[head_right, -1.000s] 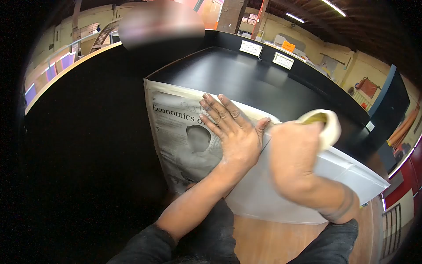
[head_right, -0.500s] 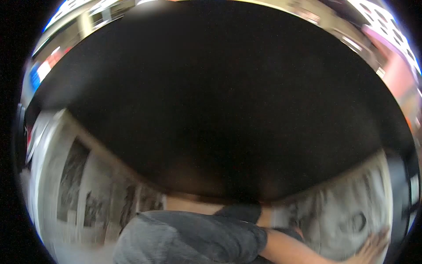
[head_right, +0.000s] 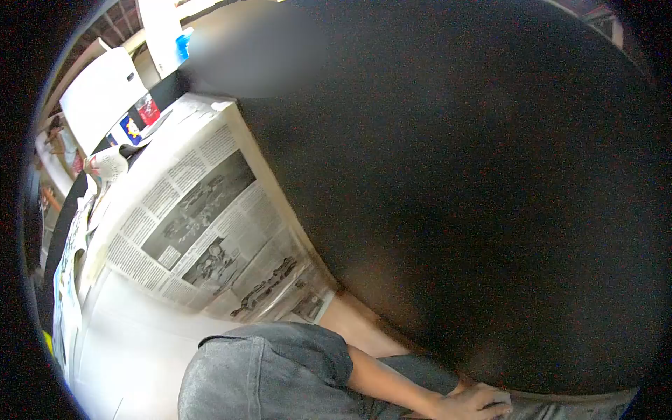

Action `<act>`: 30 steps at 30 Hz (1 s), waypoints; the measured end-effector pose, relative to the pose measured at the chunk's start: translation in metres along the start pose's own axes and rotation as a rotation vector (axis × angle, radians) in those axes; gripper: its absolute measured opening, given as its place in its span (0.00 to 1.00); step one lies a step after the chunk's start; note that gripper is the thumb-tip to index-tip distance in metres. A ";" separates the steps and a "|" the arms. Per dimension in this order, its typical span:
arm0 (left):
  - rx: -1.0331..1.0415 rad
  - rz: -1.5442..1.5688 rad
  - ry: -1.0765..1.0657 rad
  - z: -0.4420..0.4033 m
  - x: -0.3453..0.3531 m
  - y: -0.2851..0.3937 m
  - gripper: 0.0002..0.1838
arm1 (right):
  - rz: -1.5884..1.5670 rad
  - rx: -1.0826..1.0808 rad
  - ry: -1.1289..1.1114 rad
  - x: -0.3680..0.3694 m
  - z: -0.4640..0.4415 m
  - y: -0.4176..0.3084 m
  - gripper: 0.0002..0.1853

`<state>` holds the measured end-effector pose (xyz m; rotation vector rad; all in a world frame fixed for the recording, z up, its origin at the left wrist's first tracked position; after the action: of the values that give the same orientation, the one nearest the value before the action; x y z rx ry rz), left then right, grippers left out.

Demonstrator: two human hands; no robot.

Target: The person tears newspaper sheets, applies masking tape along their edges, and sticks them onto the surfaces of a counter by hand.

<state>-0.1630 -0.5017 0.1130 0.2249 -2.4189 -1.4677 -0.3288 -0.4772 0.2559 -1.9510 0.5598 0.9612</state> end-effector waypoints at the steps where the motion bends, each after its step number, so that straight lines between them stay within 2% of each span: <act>1: -0.001 0.035 0.044 0.004 -0.006 -0.001 0.16 | -0.050 0.048 -0.035 0.015 -0.005 0.006 0.16; 2: 0.004 0.065 0.080 0.007 -0.013 -0.005 0.16 | -0.104 0.097 -0.063 0.026 -0.010 0.008 0.20; 3: 0.014 0.094 0.112 0.009 -0.021 -0.008 0.17 | 0.025 0.170 -0.178 0.031 -0.018 0.009 0.23; 6: 0.046 0.015 0.136 0.017 -0.045 0.004 0.20 | -0.177 0.056 -0.204 0.074 -0.020 0.036 0.26; 9: -0.071 -0.099 0.094 0.022 -0.062 0.034 0.23 | -0.371 -0.006 -0.319 0.100 -0.028 0.009 0.22; 10: -0.074 -0.092 0.142 0.024 -0.064 0.032 0.23 | -0.447 -0.015 -0.349 0.108 -0.030 0.002 0.21; 12: -0.082 -0.068 0.242 0.032 -0.066 0.022 0.21 | -0.346 -0.237 -0.346 0.120 -0.035 -0.005 0.20; 13: -0.165 0.047 0.265 0.034 -0.071 0.029 0.20 | -0.298 -0.346 -0.339 0.124 -0.036 -0.009 0.19; 16: -0.320 0.319 0.376 0.040 -0.075 0.033 0.21 | -0.422 -0.348 -0.423 0.132 -0.039 -0.015 0.18; 17: -0.346 0.274 0.368 0.044 -0.077 0.035 0.21 | -0.414 -0.457 -0.350 0.138 -0.040 -0.012 0.17; 20: -0.294 0.332 0.335 0.059 -0.077 0.053 0.22 | -0.483 -0.514 -0.391 0.128 -0.042 -0.017 0.14; 21: -0.344 0.176 0.338 0.061 -0.078 0.059 0.23 | -0.578 -0.519 -0.381 0.129 -0.041 -0.017 0.11; 24: -0.539 0.155 0.425 0.084 -0.077 0.073 0.22 | -0.601 -0.739 -0.420 0.128 -0.045 -0.020 0.10; 25: -0.486 0.018 0.474 0.092 -0.076 0.078 0.19 | -0.666 -0.847 -0.383 0.134 -0.046 -0.026 0.09; 27: -0.383 -0.250 0.583 0.109 -0.076 0.091 0.14 | -0.714 -0.882 -0.394 0.147 -0.041 -0.033 0.10; 28: -0.478 -0.201 0.604 0.120 -0.080 0.103 0.14 | -0.737 -0.901 -0.408 0.153 -0.037 -0.035 0.11; 29: -0.576 -0.144 0.628 0.130 -0.083 0.122 0.14 | -0.688 -0.936 -0.533 0.155 -0.038 -0.037 0.12; 30: -0.674 -0.080 0.653 0.138 -0.085 0.133 0.14 | -0.797 -0.914 -0.555 0.159 -0.036 -0.045 0.13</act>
<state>-0.1264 -0.2999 0.1566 0.5399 -1.3479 -1.7918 -0.1880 -0.4876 0.1636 -2.1777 -1.0791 1.2232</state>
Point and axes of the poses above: each hand's wrist, its own z-axis away from the middle knuckle, its own x-axis out of the palm, y = z × x, the point moved 1 cm from there along -z, towards the middle knuckle, and after that the axes turned 1 degree about z, right-handed, at the moved point
